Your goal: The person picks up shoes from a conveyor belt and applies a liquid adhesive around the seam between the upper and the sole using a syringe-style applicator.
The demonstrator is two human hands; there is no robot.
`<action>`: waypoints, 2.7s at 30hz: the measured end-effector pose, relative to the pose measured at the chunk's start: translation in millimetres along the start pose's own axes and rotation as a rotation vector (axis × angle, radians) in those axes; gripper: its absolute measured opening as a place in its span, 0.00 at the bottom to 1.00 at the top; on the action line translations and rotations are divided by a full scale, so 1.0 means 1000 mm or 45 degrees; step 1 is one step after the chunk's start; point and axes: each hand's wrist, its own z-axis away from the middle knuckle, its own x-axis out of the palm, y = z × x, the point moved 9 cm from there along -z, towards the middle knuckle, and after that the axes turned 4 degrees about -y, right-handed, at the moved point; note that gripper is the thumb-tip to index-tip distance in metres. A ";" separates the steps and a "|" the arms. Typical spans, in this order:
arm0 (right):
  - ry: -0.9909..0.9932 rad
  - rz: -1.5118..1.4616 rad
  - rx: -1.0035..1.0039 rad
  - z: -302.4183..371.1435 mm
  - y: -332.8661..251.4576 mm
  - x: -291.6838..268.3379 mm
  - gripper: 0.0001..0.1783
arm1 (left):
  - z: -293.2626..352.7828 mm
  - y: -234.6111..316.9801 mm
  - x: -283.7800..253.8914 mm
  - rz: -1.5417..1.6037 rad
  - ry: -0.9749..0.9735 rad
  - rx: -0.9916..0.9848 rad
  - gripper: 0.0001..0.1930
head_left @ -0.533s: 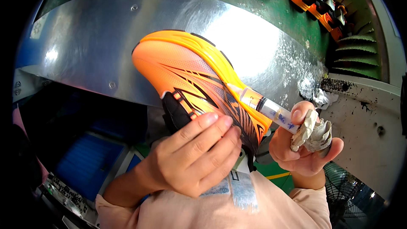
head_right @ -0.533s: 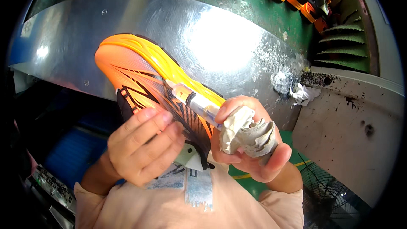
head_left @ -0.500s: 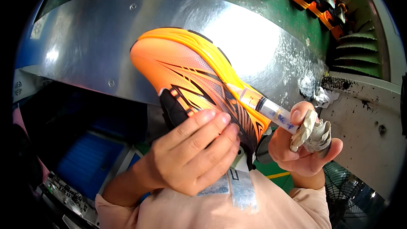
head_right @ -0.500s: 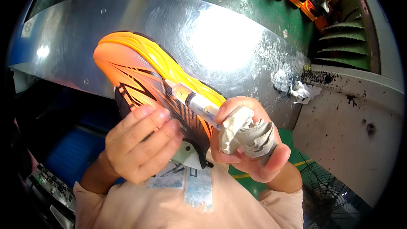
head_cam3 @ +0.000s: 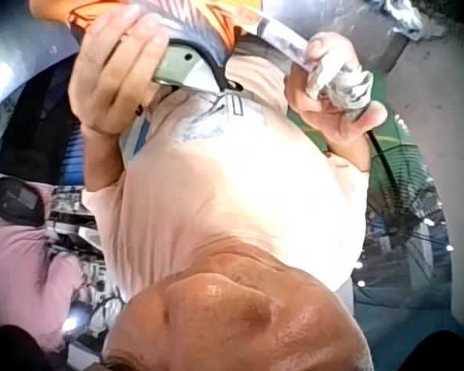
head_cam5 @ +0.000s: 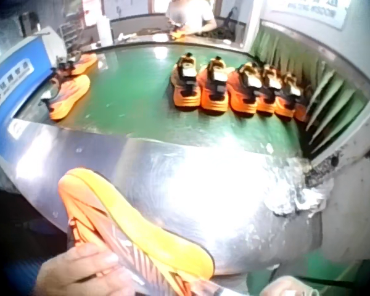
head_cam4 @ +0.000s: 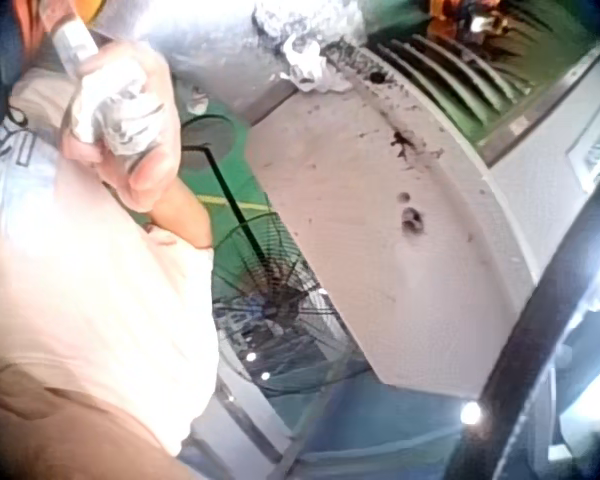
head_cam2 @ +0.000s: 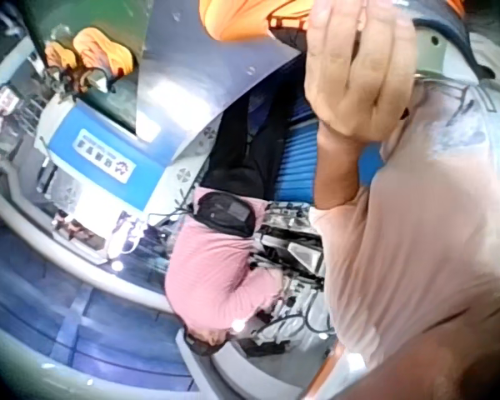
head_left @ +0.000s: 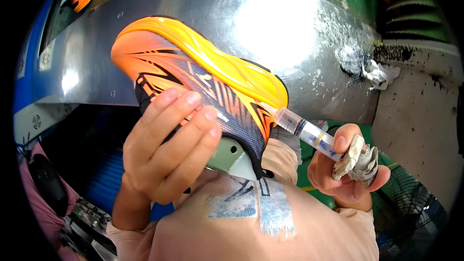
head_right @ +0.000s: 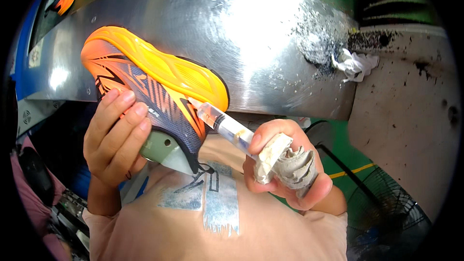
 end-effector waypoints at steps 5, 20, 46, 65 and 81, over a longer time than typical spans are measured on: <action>0.118 -0.064 -0.077 0.010 0.001 -0.017 0.51 | -0.024 -0.004 0.005 -0.049 -0.173 -0.013 0.13; 0.359 -0.203 -0.178 0.014 0.004 -0.042 0.55 | -0.125 -0.017 0.050 -0.142 -0.702 0.242 0.21; 0.489 0.030 -0.540 0.022 0.008 0.013 0.44 | -0.129 -0.018 0.046 -0.188 -0.511 -0.656 0.22; 0.038 -0.137 0.458 -0.158 0.015 0.036 0.37 | 0.019 -0.060 -0.040 -0.037 0.185 0.154 0.07; -0.140 0.173 0.539 -0.104 -0.005 0.059 0.58 | 0.085 -0.036 -0.010 -0.390 0.243 -0.239 0.15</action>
